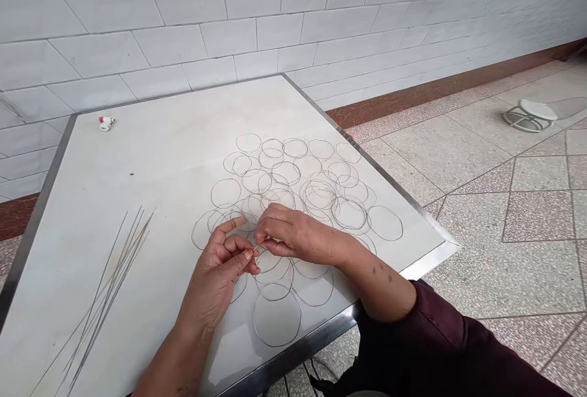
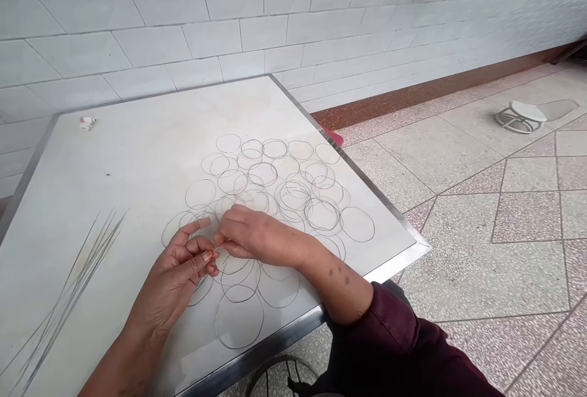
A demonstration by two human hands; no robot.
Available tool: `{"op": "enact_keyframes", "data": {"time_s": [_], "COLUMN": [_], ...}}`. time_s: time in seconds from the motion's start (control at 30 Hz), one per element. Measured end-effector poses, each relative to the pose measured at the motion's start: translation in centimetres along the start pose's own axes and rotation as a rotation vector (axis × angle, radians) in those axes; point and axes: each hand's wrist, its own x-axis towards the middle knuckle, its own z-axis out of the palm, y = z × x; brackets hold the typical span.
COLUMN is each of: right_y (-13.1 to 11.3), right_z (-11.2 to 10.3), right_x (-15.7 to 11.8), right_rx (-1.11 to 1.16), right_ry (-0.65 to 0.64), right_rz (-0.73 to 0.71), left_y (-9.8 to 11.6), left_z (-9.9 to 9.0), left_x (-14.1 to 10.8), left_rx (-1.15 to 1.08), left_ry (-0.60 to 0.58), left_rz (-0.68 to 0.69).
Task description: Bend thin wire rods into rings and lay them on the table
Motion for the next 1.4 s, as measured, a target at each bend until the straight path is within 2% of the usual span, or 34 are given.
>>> {"op": "enact_keyframes", "data": {"time_s": [0.23,0.47,0.7,1.27,1.4], "right_y": [0.20,0.26,0.41,0.21,0.32], "right_z": [0.07,0.27,0.26,0.75,0.47], "right_x": [-0.33,-0.30,-0.51,-0.23,-0.27], "right_rx": [0.069,0.070,0.088,-0.126,-0.079], "right_ry": [-0.051,-0.018,-0.029,-0.064,-0.026], "right_rz": [0.072,0.058,0.064,0.007,-0.012], "left_y": [-0.07,-0.19,-0.31,-0.64,-0.37], "left_z": [0.08,-0.02,0.06,0.13,0.23], "left_x": [0.07,0.04,0.16,0.10,-0.09], "left_rx": [0.070,0.077,0.095,0.146,0.075], "left_ry": [0.047,0.048,0.097,0.111,0.053], "left_rz": [0.027,0.027,0.030,0.052,0.035]}}
